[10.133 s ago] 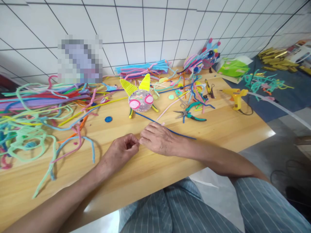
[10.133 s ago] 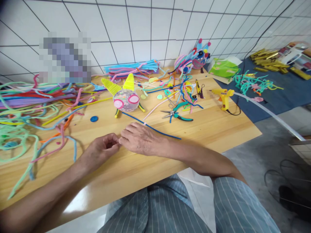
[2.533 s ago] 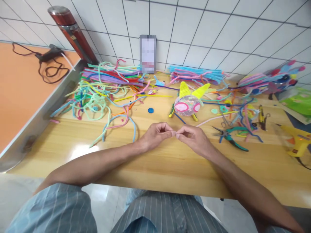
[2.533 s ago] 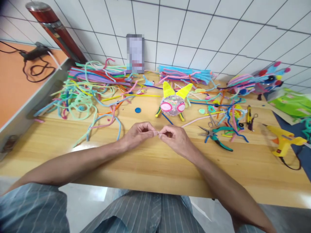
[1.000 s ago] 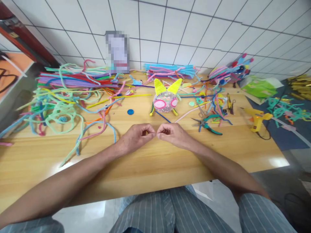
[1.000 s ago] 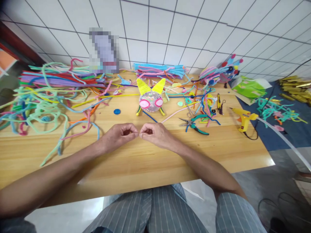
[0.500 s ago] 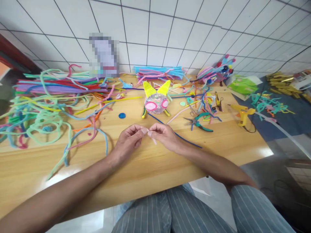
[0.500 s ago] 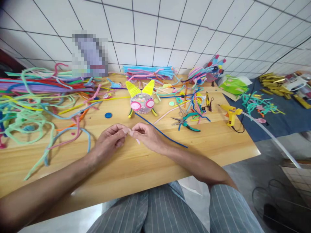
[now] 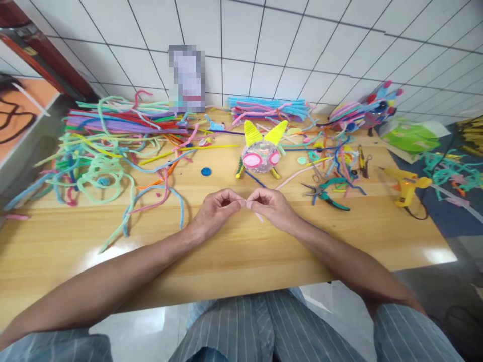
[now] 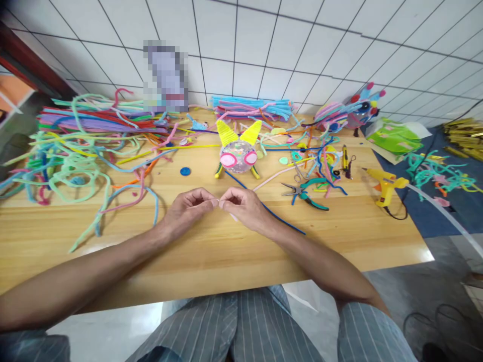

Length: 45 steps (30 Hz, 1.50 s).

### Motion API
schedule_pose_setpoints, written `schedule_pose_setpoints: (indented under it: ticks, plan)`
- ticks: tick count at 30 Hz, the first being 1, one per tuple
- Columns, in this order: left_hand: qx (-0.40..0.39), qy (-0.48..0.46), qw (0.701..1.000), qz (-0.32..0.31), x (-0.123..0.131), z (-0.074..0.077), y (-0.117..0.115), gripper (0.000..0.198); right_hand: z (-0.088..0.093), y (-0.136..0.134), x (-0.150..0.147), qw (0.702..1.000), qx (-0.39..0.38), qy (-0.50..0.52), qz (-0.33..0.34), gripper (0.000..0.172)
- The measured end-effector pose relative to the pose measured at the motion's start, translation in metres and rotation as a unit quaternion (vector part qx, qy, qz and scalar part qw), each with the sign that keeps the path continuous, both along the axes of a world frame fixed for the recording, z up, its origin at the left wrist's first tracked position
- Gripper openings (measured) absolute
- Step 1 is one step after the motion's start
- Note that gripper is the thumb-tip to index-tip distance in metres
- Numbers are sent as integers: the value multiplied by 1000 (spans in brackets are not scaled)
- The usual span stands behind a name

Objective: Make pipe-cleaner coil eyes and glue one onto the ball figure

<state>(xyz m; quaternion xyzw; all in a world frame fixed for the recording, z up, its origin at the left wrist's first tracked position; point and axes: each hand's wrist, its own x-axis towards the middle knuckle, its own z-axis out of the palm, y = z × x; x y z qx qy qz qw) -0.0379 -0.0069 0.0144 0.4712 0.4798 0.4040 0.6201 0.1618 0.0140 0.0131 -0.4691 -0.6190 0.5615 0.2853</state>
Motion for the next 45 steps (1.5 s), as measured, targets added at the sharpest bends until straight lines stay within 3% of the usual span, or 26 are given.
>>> schedule_pose_setpoints:
  ticks: [5,10,17,25,30,38,41,45]
  plan:
    - [-66,-95,992,55,7,-3,-6,30,-6,-6,-8,999,-7,42,-25,27]
    - [-92,-134,986,46,9,-3,-5,37,-4,-7,-6,998,-17,52,-15,29]
    - [-16,-3,997,-80,-5,5,12,31,13,2,4,997,12,-37,62,20]
    - [58,79,987,-128,-8,-2,10,29,14,5,13,995,25,-74,69,22]
    - [63,53,994,-72,-6,-2,6,29,11,5,10,997,-9,-54,54,24]
    - [-47,-92,994,42,6,-7,-6,41,-1,-6,-7,998,-39,43,-11,31]
    - [-63,-126,989,44,8,-8,-7,41,0,-9,-9,998,-32,40,-19,30]
    - [-12,-50,999,-5,3,-5,0,34,6,-6,-5,1000,11,0,-3,23]
